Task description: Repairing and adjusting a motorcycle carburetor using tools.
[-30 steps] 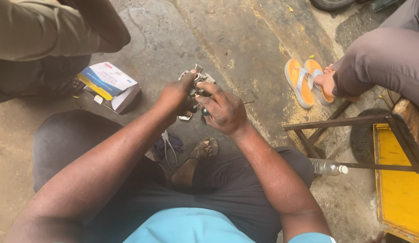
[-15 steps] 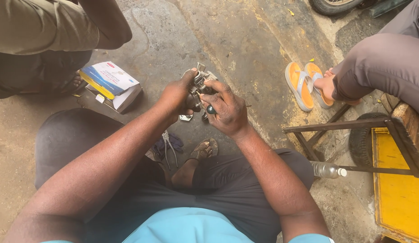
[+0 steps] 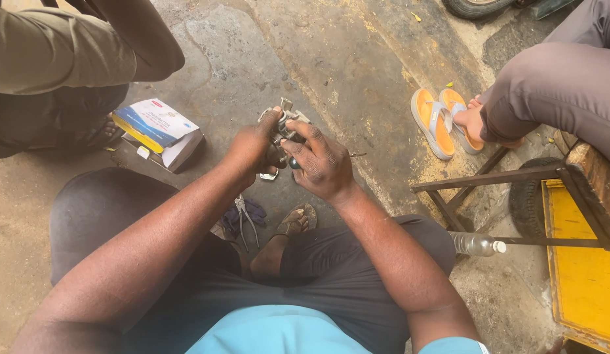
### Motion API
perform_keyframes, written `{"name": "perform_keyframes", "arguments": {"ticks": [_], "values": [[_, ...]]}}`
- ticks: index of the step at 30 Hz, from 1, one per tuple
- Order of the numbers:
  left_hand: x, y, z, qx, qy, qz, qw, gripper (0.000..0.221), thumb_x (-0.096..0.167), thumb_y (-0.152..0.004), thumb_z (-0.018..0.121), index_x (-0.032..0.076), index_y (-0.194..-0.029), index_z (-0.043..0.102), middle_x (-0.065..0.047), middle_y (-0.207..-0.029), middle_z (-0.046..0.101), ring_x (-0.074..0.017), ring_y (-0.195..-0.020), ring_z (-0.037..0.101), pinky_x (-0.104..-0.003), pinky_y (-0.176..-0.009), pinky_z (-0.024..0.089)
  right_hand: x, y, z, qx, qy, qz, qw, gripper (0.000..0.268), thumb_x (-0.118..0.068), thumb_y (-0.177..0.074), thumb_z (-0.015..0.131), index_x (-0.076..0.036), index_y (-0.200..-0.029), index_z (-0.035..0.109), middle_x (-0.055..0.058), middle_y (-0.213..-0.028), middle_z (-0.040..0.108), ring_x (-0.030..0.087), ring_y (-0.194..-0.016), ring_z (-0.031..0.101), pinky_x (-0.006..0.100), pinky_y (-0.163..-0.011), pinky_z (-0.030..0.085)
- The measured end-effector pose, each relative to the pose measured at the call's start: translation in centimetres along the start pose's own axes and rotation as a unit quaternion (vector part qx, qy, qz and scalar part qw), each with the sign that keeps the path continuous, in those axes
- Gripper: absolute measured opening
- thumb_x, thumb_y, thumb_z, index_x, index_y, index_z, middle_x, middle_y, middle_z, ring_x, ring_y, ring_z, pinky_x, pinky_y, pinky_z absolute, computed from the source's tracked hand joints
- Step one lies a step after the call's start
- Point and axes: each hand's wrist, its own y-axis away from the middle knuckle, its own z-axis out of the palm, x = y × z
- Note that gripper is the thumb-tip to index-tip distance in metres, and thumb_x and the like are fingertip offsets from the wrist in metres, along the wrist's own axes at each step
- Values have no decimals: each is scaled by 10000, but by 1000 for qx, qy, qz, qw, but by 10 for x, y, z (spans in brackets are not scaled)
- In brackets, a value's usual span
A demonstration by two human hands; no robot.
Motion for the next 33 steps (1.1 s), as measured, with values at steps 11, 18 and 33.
{"name": "perform_keyframes", "arguments": {"ticks": [11,18,33], "values": [[-1,-4,-1,5,8,4,1000,646,621,-931,524,19,-1118,663,-95,-734,673,-197,-616,702,-306,-466,508,5,5,6,-1,12,-8,1000,284,19,-853,819,-78,-1087,690,33,-1320,618,180,-1028,740,263,-821,638],[4,-1,-2,15,21,1,1000,628,623,-927,506,37,-1101,652,-91,-765,698,-216,-629,730,-286,-455,503,7,9,12,38,-6,-24,999,406,31,-838,817,-111,-1162,618,66,-1322,598,187,-1036,731,271,-809,647],[-4,-6,-1,19,16,35,999,597,609,-913,553,42,-1044,685,-70,-746,659,-184,-598,660,-319,-474,501,-3,-1,2,21,34,-9,999,307,-4,-828,768,-93,-1114,703,72,-1317,629,225,-994,747,309,-769,625]]}}
